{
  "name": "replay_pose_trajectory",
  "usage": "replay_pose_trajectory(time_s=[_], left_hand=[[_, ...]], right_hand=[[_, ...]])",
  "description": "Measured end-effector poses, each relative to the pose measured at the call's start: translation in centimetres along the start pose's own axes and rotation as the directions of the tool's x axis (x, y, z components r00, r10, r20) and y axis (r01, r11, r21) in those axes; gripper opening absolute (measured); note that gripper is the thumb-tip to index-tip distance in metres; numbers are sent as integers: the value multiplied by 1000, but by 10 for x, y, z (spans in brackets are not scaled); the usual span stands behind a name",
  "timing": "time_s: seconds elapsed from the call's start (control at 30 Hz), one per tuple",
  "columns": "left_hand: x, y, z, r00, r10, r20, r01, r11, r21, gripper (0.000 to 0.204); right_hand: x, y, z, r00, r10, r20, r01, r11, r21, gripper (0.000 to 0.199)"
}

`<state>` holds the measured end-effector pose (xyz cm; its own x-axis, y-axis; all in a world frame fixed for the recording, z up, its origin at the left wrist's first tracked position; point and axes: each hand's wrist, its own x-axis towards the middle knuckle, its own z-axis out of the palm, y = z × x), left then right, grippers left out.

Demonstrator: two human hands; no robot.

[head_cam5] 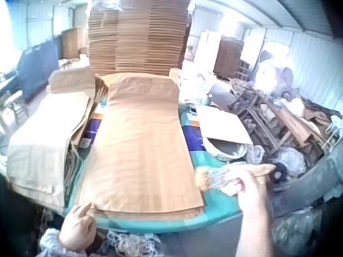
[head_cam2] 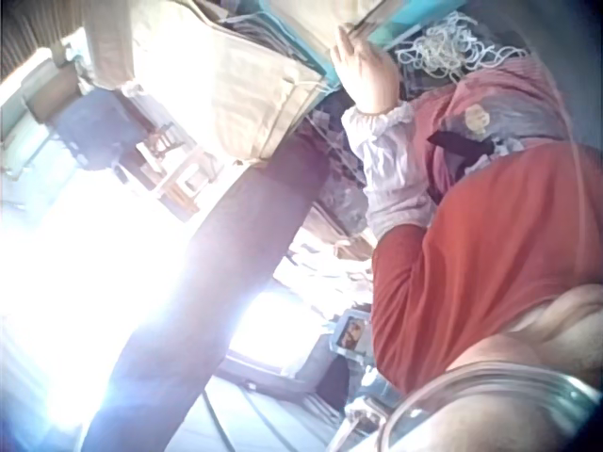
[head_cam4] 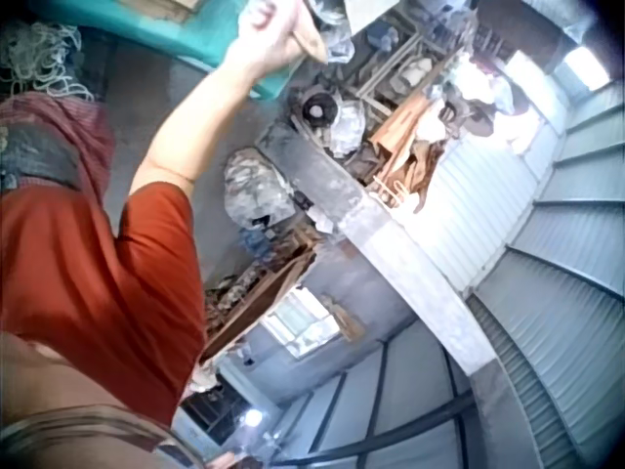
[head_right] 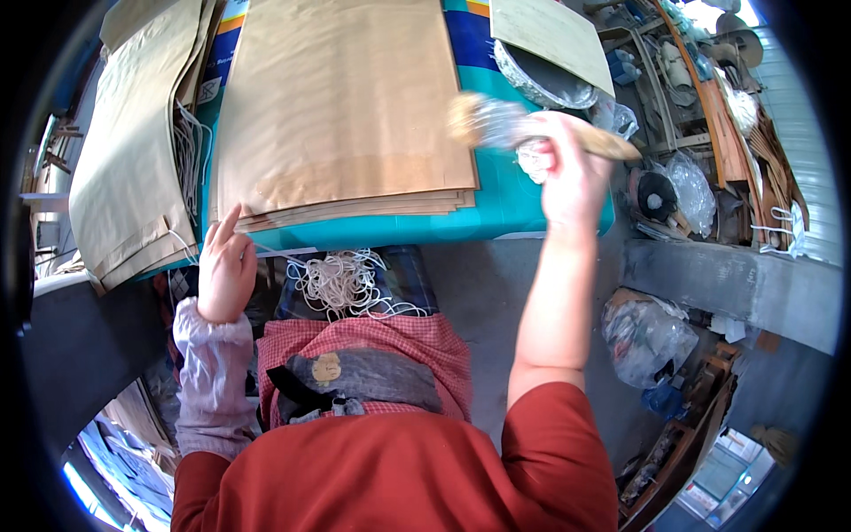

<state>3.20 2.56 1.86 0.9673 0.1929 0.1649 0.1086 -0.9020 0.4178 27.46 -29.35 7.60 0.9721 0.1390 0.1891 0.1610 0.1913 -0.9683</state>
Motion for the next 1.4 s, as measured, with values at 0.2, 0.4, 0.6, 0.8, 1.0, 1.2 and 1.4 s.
replay_pose_trajectory(time_s=[0.2, 0.4, 0.6, 0.8, 1.0, 1.2, 1.4], left_hand=[[-37, 39, -29, 887, -69, 457, 416, 552, -723, 10], [-47, 85, -63, 893, 286, 347, 120, 592, -797, 8], [-80, 32, -134, 980, -60, -188, -168, 244, -955, 18], [-79, -74, -165, 836, -427, -345, 21, 653, -757, 18], [2, -107, -95, 818, -569, -81, 390, 653, -649, 18], [5, -180, -24, 792, -605, -79, 522, 739, -426, 18], [11, -150, -22, 723, -656, -216, 674, 738, 15, 17]], right_hand=[[-18, 32, -133, 937, -149, 316, 313, -43, -949, 38], [-162, 11, 46, 769, 288, 570, -306, 950, -65, 44], [-192, 5, 77, 469, 109, 877, -53, 994, -95, 12], [-107, -41, 36, 746, 122, 654, 95, 953, -287, 11], [-38, 0, 4, 902, 242, 358, 7, 820, -572, 13], [-13, 102, -14, 895, 338, 291, -77, 761, -644, 11], [-14, 108, -15, 881, 346, 324, -30, 723, -690, 16]])
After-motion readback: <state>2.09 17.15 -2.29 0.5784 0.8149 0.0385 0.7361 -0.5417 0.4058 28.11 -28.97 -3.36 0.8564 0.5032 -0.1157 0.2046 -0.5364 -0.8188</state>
